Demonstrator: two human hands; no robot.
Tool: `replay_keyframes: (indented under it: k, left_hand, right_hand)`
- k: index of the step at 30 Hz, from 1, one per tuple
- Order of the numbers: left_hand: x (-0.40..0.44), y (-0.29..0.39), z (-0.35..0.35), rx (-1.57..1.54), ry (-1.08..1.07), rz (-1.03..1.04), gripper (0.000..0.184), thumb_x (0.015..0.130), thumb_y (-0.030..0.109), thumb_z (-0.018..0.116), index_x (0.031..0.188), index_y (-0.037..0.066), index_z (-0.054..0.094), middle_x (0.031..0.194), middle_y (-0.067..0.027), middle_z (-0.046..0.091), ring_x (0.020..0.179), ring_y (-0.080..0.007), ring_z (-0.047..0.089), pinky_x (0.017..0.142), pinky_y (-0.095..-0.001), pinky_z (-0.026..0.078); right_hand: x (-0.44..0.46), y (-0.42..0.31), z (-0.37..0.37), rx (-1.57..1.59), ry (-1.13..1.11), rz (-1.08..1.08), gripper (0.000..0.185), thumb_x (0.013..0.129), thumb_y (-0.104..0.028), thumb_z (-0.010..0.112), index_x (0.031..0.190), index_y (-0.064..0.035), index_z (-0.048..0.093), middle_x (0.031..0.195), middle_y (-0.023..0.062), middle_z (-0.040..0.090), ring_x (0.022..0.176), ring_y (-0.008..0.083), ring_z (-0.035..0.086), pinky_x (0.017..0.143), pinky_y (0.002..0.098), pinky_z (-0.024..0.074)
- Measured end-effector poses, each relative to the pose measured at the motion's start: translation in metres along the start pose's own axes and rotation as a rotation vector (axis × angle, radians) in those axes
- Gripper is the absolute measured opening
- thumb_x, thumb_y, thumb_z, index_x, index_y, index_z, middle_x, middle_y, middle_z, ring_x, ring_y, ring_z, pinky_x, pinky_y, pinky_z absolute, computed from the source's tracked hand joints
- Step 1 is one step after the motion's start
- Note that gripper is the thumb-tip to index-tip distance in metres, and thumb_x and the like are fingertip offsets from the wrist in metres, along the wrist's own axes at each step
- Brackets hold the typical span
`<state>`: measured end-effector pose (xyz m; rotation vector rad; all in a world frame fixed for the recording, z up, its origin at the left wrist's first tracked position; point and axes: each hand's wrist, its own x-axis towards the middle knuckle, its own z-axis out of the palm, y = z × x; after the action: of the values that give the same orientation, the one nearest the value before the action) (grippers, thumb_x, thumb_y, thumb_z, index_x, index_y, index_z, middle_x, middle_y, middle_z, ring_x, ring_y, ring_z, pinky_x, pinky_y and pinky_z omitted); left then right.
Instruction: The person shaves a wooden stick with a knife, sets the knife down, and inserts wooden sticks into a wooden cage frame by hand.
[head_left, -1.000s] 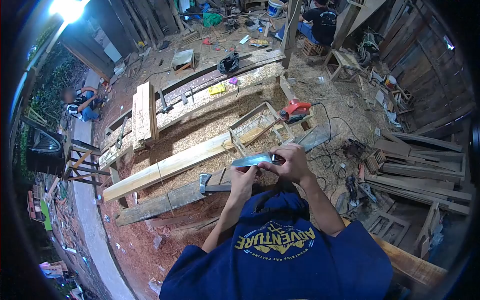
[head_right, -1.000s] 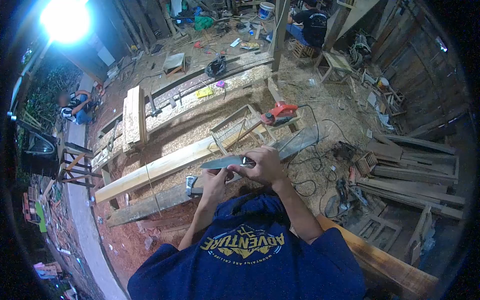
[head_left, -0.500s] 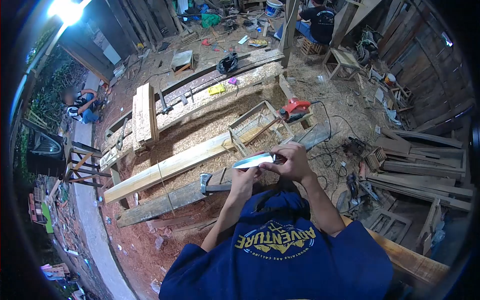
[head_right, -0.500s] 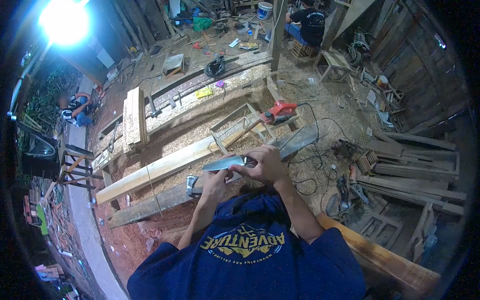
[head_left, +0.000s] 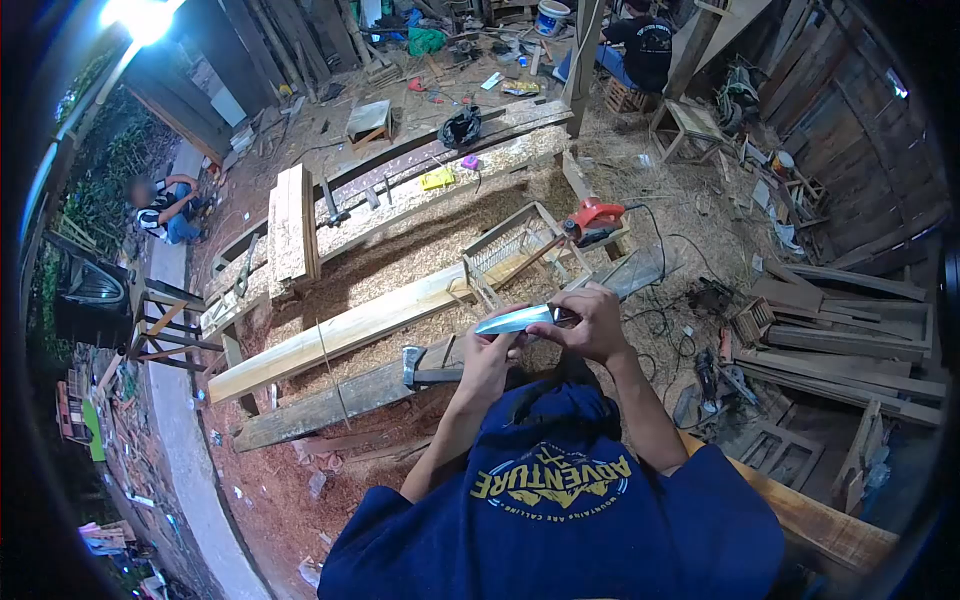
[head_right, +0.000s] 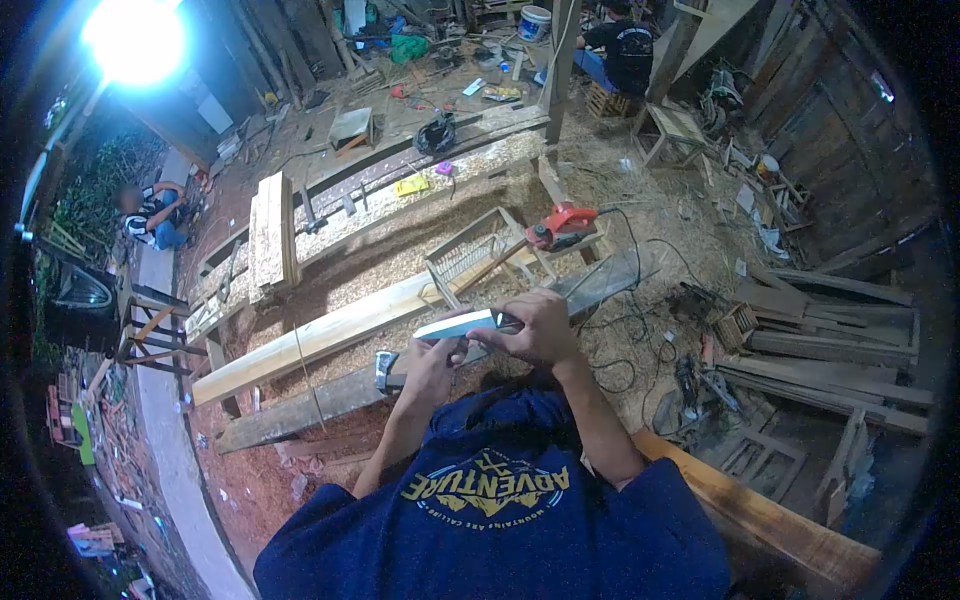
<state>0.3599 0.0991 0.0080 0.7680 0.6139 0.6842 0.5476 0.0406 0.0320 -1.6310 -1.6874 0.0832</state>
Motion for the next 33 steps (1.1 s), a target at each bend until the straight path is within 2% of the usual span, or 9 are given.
replay_keyframes:
  k: [6,9,12,16,19,23,24,26,33]
  left_hand:
    - [-0.001,0.004,0.001,-0.030,0.025,-0.032,0.028,0.097,0.006,0.057,0.124,-0.002,0.061,0.086,-0.0019,0.063,0.065,-0.0024,0.051,0.050,-0.0151,0.037]
    - [-0.001,0.003,0.000,-0.034,0.019,-0.029,0.028,0.097,0.008,0.059,0.123,-0.002,0.061,0.083,-0.0009,0.061,0.063,-0.0024,0.048,0.048,-0.0161,0.034]
    - [0.000,-0.001,-0.009,-0.046,0.002,-0.016,0.028,0.097,0.011,0.060,0.122,-0.002,0.062,0.078,0.0007,0.057,0.061,-0.0026,0.045,0.047,-0.0174,0.030]
    - [-0.007,0.009,-0.003,-0.045,-0.024,-0.050,0.026,0.098,0.013,0.061,0.119,-0.002,0.063,0.074,0.0020,0.052,0.061,-0.0035,0.042,0.048,-0.0193,0.028]
    - [-0.013,0.001,-0.001,-0.084,0.042,-0.069,0.024,0.098,0.013,0.061,0.117,-0.002,0.064,0.073,0.0020,0.051,0.061,-0.0040,0.042,0.049,-0.0201,0.029]
    - [-0.007,-0.014,-0.010,-0.085,0.001,-0.029,0.026,0.098,0.015,0.061,0.120,0.000,0.063,0.078,0.0017,0.057,0.062,-0.0041,0.046,0.050,-0.0195,0.031]
    - [-0.007,-0.011,-0.006,-0.090,0.034,-0.052,0.027,0.098,0.014,0.060,0.121,0.001,0.062,0.081,0.0015,0.059,0.063,-0.0038,0.047,0.050,-0.0189,0.032]
    - [-0.008,0.000,0.003,-0.101,0.105,-0.093,0.027,0.098,0.013,0.059,0.123,0.002,0.061,0.085,0.0012,0.061,0.065,-0.0033,0.049,0.051,-0.0178,0.033]
    - [-0.007,0.001,-0.006,-0.108,-0.007,-0.079,0.030,0.098,0.007,0.054,0.127,0.002,0.060,0.091,0.0007,0.063,0.070,-0.0020,0.052,0.051,-0.0154,0.034]
  right_hand:
    - [0.003,0.000,0.001,0.002,0.006,-0.031,0.046,0.070,-0.056,0.080,0.078,-0.0110,0.074,0.065,0.0045,0.067,0.061,0.0238,0.066,0.060,0.0344,0.0484]
    - [0.003,0.000,0.003,0.011,-0.001,-0.003,0.049,0.065,-0.055,0.083,0.073,-0.0080,0.071,0.062,0.0048,0.065,0.057,0.0256,0.063,0.062,0.0347,0.0459]
    - [0.004,0.008,0.004,0.007,0.047,-0.027,0.049,0.068,-0.053,0.083,0.073,-0.0064,0.070,0.062,0.0066,0.064,0.055,0.0258,0.061,0.060,0.0354,0.0456]
    - [0.010,0.017,-0.012,-0.008,0.066,0.162,0.044,0.075,-0.053,0.078,0.074,-0.0092,0.072,0.059,0.0082,0.061,0.054,0.0253,0.062,0.054,0.0371,0.0456]
    - [0.016,0.016,-0.031,-0.068,0.044,0.205,0.048,0.075,-0.054,0.078,0.076,-0.0060,0.069,0.061,0.0091,0.061,0.055,0.0257,0.060,0.056,0.0367,0.0433]
    - [0.006,0.000,-0.007,0.022,-0.088,0.032,0.049,0.075,-0.056,0.077,0.076,-0.0072,0.070,0.063,0.0091,0.063,0.061,0.0296,0.063,0.058,0.0387,0.0468]
    - [0.004,-0.007,0.000,0.057,-0.048,-0.009,0.049,0.073,-0.056,0.078,0.076,-0.0073,0.070,0.064,0.0091,0.064,0.063,0.0297,0.065,0.060,0.0387,0.0484]
    - [0.004,-0.012,0.005,0.078,-0.056,0.018,0.050,0.071,-0.056,0.078,0.075,-0.0073,0.070,0.064,0.0091,0.064,0.064,0.0296,0.065,0.061,0.0387,0.0486]
    - [0.012,-0.011,-0.002,0.042,-0.088,-0.049,0.049,0.069,-0.057,0.080,0.071,-0.0085,0.069,0.063,0.0074,0.063,0.062,0.0282,0.065,0.059,0.0380,0.0477]
